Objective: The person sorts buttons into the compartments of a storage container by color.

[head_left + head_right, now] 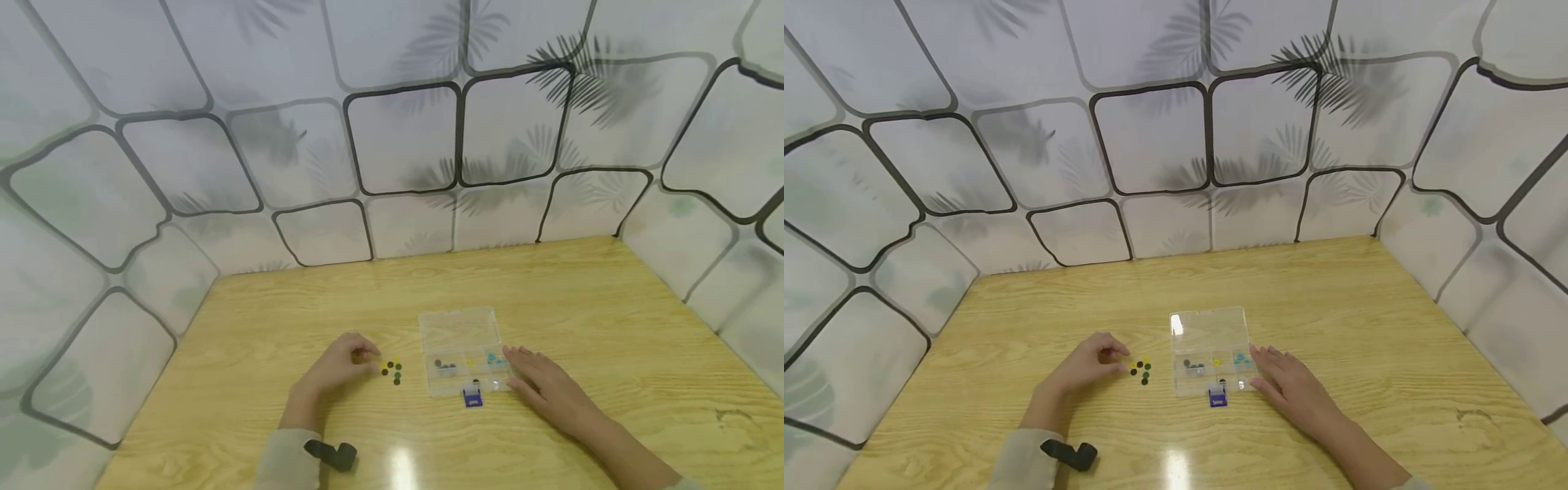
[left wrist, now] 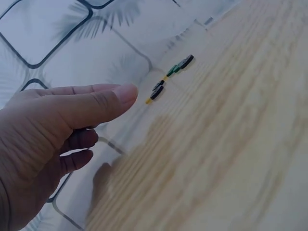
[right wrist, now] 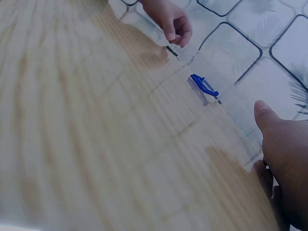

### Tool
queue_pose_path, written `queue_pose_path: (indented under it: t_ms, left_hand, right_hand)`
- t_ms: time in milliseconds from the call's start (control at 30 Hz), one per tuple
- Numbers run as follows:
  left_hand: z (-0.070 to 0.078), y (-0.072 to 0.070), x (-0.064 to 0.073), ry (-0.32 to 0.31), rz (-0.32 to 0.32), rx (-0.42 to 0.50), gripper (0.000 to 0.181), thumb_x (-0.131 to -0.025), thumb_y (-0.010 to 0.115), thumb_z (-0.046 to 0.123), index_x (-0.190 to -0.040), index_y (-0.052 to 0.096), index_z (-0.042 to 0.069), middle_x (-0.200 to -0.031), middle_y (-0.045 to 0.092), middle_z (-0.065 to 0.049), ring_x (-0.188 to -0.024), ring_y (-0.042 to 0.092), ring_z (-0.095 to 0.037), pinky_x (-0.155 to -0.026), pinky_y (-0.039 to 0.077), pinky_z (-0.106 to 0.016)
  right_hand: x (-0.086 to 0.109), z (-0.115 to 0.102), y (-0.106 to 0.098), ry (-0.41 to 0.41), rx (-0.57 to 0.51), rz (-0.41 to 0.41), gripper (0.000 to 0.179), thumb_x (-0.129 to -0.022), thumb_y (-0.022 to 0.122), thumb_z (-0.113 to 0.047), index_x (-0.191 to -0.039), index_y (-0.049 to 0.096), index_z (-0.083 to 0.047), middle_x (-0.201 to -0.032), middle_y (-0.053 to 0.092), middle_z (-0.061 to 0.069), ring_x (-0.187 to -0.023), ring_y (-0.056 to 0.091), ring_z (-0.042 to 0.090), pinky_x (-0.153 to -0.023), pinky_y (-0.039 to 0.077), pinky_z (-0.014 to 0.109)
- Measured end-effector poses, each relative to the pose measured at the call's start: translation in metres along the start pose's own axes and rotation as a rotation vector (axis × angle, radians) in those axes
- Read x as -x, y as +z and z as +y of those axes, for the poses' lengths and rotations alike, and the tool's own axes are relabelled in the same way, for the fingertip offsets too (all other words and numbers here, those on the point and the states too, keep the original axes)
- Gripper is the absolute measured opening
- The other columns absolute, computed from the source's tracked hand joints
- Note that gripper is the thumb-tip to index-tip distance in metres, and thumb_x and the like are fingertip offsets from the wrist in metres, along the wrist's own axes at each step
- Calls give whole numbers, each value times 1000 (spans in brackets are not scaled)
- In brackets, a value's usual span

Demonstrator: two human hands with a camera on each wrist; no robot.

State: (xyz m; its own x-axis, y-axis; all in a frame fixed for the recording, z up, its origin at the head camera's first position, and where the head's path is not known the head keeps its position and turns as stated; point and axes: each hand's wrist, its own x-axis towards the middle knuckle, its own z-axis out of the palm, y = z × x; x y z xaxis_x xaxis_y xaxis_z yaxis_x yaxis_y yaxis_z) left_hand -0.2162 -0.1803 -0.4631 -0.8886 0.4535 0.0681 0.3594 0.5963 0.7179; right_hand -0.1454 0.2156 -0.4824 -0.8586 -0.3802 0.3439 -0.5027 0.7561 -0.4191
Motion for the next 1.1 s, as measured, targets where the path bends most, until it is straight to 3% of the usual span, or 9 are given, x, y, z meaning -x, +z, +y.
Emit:
queue_pose_path:
  t_ms: [33, 267, 400, 500, 767, 933, 1100]
  left_hand:
    - [-1, 1, 0, 6, -4, -6, 17, -82, 74, 26, -98, 68, 22, -89, 55, 7, -87, 49, -12, -80, 43, -28]
    - [1, 4, -2, 36, -15, -65, 15, -83, 73, 26, -96, 69, 20, -82, 54, 9, -82, 46, -11, -75, 41, -27]
    - [1, 6, -3, 50, -16, -99, 15, -82, 74, 28, -95, 69, 21, -80, 54, 10, -80, 45, -10, -74, 40, -26]
    - [1, 8, -4, 64, -22, -124, 16, -83, 73, 32, -95, 69, 22, -81, 53, 12, -80, 45, -9, -74, 39, -27]
    - [0, 13, -5, 96, 17, -168, 10, -83, 73, 32, -88, 68, 24, -77, 52, 14, -76, 44, -7, -72, 37, -25]
    - [3, 12, -4, 94, 31, -164, 9, -83, 73, 31, -85, 68, 24, -73, 50, 15, -74, 42, -7, -71, 36, -25]
    - [4, 11, -4, 98, 38, -167, 9, -82, 73, 31, -83, 69, 22, -71, 49, 15, -72, 42, -7, -69, 36, -25]
  right_hand:
    - [0, 0, 0, 6, -2, 0, 49, -96, 56, -26, -140, 44, -8, -139, 49, 13, -127, 45, 36, -104, 30, 52]
    - [2, 0, 2, 14, 2, 4, 49, -96, 55, -28, -140, 45, -9, -139, 48, 12, -128, 44, 35, -114, 19, 30]
    - [2, -1, 2, 3, 0, 12, 49, -96, 56, -26, -140, 45, -8, -138, 49, 13, -127, 45, 36, -110, 26, 43]
    - [2, -1, 1, 5, 5, 15, 49, -95, 56, -26, -139, 46, -8, -138, 49, 13, -127, 45, 36, -109, 27, 45]
    - [1, 0, 1, 10, 11, 4, 49, -96, 56, -27, -140, 45, -9, -139, 49, 13, -127, 45, 37, -112, 24, 39]
    - [1, 0, 1, 18, -3, -3, 49, -96, 54, -28, -141, 44, -10, -140, 48, 12, -128, 43, 36, -114, 17, 30]
    - [0, 0, 1, 28, -12, -24, 50, -97, 54, -28, -141, 43, -9, -141, 46, 12, -130, 42, 36, -115, 17, 32]
